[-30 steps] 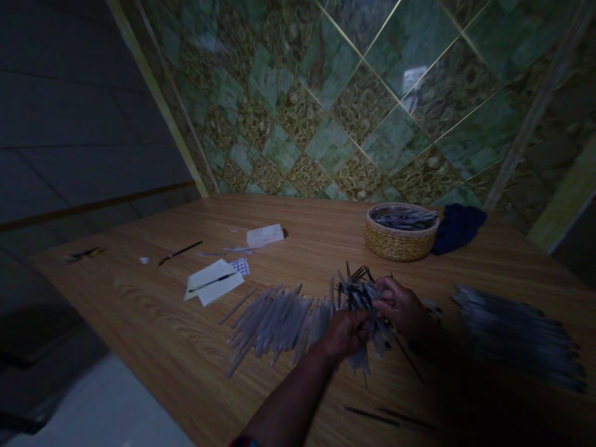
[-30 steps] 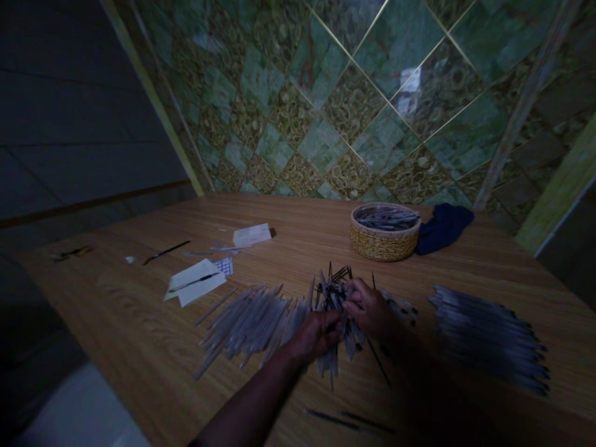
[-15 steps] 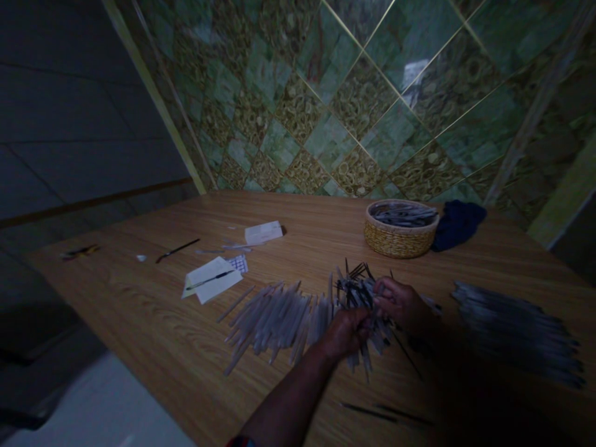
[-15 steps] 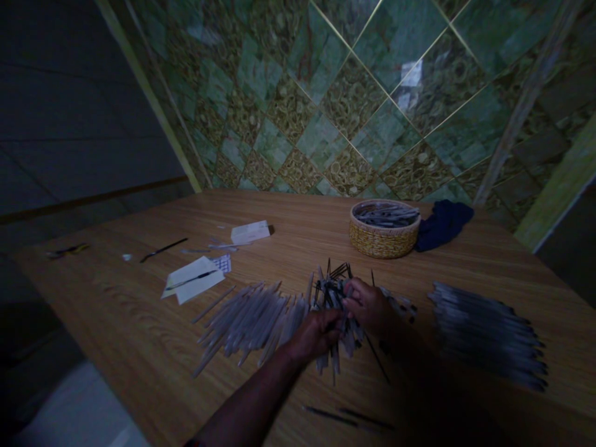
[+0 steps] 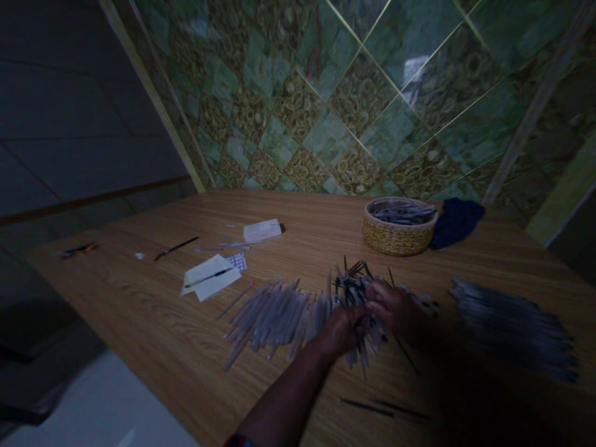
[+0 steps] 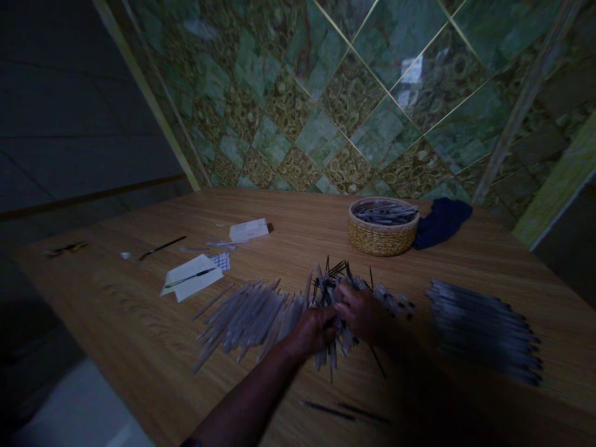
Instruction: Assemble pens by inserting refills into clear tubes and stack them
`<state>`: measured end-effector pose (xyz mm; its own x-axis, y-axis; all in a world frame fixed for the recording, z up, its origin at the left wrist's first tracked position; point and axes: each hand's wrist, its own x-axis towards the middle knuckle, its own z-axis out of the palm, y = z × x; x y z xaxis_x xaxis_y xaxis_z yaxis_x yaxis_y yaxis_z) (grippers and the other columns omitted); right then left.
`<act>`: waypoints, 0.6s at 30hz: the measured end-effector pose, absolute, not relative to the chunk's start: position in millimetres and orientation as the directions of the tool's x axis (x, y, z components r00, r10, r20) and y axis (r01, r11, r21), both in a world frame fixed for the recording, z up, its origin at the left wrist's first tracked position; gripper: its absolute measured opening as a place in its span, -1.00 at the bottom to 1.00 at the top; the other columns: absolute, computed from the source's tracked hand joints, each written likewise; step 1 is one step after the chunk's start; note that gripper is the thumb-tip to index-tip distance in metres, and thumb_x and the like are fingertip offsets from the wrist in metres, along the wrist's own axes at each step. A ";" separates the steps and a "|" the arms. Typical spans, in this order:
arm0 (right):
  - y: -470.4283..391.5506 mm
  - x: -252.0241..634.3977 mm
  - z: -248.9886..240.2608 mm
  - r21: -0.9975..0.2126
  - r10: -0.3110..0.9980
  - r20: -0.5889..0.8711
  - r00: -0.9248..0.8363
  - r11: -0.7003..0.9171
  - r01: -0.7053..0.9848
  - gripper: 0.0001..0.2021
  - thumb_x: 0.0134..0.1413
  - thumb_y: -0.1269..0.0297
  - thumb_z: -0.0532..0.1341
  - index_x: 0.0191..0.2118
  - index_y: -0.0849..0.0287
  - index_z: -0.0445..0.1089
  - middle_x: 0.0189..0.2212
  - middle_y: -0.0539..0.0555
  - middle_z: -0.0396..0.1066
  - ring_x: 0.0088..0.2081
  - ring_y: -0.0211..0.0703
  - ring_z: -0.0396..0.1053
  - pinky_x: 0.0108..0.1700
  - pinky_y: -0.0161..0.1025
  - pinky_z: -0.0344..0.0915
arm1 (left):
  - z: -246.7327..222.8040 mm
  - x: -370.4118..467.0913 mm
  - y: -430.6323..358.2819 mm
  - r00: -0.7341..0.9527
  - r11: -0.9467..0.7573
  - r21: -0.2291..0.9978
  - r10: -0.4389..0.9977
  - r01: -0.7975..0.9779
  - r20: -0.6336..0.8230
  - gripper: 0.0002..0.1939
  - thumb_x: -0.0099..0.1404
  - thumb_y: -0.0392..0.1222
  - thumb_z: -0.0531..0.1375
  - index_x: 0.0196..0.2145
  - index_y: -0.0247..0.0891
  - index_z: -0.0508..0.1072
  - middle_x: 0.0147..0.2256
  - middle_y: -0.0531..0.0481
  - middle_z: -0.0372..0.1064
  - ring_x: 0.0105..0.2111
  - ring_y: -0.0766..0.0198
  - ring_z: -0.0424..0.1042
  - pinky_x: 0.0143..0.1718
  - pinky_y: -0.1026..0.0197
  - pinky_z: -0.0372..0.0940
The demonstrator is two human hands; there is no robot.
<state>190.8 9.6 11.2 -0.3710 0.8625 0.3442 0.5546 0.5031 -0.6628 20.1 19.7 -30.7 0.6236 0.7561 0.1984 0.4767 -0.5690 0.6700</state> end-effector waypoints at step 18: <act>7.1 184.2 10.2 -0.626 0.855 0.376 -0.358 0.519 0.582 -0.94 0.05 0.41 0.06 -0.34 0.12 0.18 -0.61 -0.08 0.25 -0.56 -0.26 0.25 -0.45 -0.35 0.09 | -25.4 16.6 22.3 0.627 -0.532 0.760 0.748 0.374 0.215 -0.78 0.21 -0.19 0.10 -0.31 -0.33 0.51 -0.44 0.02 0.41 -0.40 0.28 0.36 -0.35 0.33 0.22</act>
